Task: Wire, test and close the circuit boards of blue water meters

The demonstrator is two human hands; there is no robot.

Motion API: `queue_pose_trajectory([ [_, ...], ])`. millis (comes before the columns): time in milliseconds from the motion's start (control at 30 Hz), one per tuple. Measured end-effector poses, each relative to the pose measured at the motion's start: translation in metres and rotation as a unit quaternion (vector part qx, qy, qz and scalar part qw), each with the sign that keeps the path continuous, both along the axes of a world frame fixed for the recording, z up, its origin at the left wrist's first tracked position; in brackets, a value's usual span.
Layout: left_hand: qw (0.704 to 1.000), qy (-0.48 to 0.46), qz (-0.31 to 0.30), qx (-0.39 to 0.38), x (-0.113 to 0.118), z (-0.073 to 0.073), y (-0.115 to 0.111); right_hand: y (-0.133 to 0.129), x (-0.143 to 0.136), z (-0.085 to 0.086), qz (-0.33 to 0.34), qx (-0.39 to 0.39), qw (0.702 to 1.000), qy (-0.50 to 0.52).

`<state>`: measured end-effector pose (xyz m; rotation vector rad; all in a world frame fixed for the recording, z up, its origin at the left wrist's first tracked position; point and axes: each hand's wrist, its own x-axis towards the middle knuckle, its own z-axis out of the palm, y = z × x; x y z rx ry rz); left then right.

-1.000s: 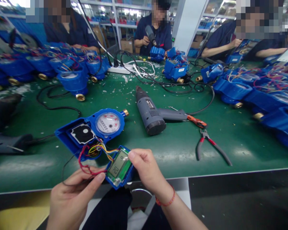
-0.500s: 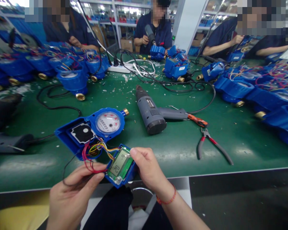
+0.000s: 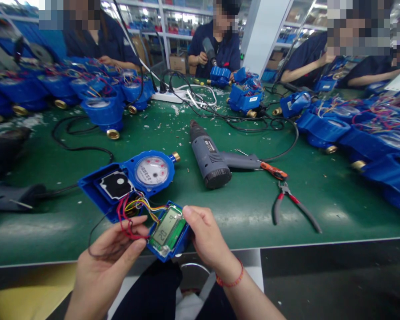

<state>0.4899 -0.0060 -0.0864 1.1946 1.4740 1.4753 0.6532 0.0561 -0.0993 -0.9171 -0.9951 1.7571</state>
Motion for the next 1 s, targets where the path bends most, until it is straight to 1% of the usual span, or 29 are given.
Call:
queue_pose_trajectory([
  [133, 0.997, 0.068, -0.005, 0.038, -0.002, -0.004, 0.0, -0.001, 0.0, 0.002, 0.016, 0.009, 1.0, 0.003],
  [233, 0.993, 0.086, -0.013, 0.074, -0.004, -0.007, 0.0, -0.002, -0.002, 0.001, 0.003, 0.027, 1.0, 0.001],
  [300, 0.99, 0.096, -0.011, 0.102, -0.003, -0.009, 0.0, -0.001, -0.004, 0.0, -0.031, 0.045, 0.998, -0.008],
  [367, 0.986, 0.11, 0.003, 0.129, -0.001, -0.011, -0.001, 0.0, -0.006, -0.002, -0.081, 0.075, 0.994, -0.026],
  [467, 0.979, 0.135, 0.027, 0.153, 0.006, -0.014, 0.0, 0.0, -0.007, -0.003, -0.152, 0.14, 0.976, -0.068],
  [533, 0.975, 0.148, 0.042, 0.159, 0.009, -0.015, 0.0, -0.001, -0.004, -0.002, -0.168, 0.194, 0.959, -0.116],
  [567, 0.974, 0.149, 0.048, 0.164, 0.009, -0.016, 0.0, -0.003, -0.002, 0.0, -0.158, 0.222, 0.951, -0.146],
  [600, 0.973, 0.149, 0.052, 0.166, 0.009, -0.015, 0.001, -0.004, 0.001, 0.001, -0.134, 0.246, 0.945, -0.168],
  [633, 0.973, 0.148, 0.052, 0.168, 0.009, -0.015, 0.001, -0.005, 0.005, 0.002, -0.092, 0.257, 0.945, -0.18],
  [667, 0.973, 0.148, 0.049, 0.168, 0.009, -0.016, 0.001, -0.006, 0.008, 0.003, -0.041, 0.255, 0.95, -0.177],
  [733, 0.973, 0.155, 0.039, 0.168, 0.007, -0.016, 0.001, -0.008, 0.014, 0.004, 0.056, 0.217, 0.964, -0.141],
  [800, 0.968, 0.172, 0.03, 0.182, 0.004, -0.018, 0.001, -0.008, 0.018, 0.005, 0.114, 0.19, 0.967, -0.127],
  [833, 0.964, 0.182, 0.027, 0.192, 0.003, -0.018, 0.002, -0.007, 0.019, 0.005, 0.125, 0.198, 0.962, -0.14],
  [900, 0.959, 0.193, 0.018, 0.207, 0.002, -0.02, 0.003, -0.006, 0.018, 0.006, 0.12, 0.252, 0.938, -0.204],
  [1000, 0.96, 0.191, 0.01, 0.205, 0.002, -0.019, 0.004, -0.007, 0.013, 0.006, 0.06, 0.341, 0.888, -0.302],
])
